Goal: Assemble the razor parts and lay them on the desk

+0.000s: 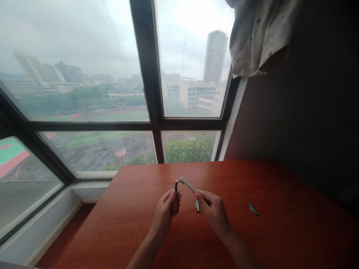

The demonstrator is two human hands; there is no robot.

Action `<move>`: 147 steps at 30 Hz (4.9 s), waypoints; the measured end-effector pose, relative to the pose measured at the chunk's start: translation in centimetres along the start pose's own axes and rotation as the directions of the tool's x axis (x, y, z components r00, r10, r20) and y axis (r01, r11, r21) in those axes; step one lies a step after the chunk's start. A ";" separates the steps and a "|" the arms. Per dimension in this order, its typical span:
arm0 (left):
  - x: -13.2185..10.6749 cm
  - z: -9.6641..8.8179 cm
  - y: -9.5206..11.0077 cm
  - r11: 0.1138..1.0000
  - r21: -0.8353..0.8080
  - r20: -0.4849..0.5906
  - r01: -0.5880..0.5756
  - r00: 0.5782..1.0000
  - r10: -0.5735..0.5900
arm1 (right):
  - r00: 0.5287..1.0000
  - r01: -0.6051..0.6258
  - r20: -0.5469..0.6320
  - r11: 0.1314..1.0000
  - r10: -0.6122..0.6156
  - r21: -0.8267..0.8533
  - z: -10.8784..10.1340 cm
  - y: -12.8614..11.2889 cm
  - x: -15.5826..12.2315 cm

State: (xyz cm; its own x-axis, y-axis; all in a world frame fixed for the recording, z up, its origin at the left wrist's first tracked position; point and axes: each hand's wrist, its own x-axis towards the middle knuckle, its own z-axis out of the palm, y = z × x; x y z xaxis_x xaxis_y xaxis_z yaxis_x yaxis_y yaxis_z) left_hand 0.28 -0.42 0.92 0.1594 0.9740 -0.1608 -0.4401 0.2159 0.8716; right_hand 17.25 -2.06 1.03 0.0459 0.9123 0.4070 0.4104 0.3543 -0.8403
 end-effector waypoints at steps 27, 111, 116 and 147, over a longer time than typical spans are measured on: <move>0.1 0.0 0.1 1.000 0.003 -0.013 0.022 1.000 -0.022 | 1.000 0.024 -0.001 0.999 -0.024 -0.046 0.0 -0.1 -0.1; 0.2 -0.2 -0.1 0.992 0.102 0.003 -0.076 0.997 0.076 | 1.000 0.019 0.017 1.000 -0.019 -0.002 -0.1 0.1 -0.1; 0.2 -0.2 -0.1 0.992 0.101 -0.003 -0.070 0.997 0.071 | 0.999 0.041 -0.011 0.998 -0.041 -0.047 -0.1 0.1 0.0; 0.1 0.0 0.2 0.970 0.205 -0.071 -0.130 0.987 0.147 | 0.998 0.056 0.034 0.996 -0.054 -0.071 -0.4 -0.1 0.0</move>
State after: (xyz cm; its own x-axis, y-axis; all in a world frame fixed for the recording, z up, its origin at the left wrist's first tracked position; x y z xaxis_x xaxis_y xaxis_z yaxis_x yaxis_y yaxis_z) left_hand 0.18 -0.29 1.04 0.0295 0.9976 -0.0632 -0.2665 0.0688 0.9614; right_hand 17.55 -2.18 1.29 -0.0068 0.8984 0.4392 0.4755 0.3893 -0.7889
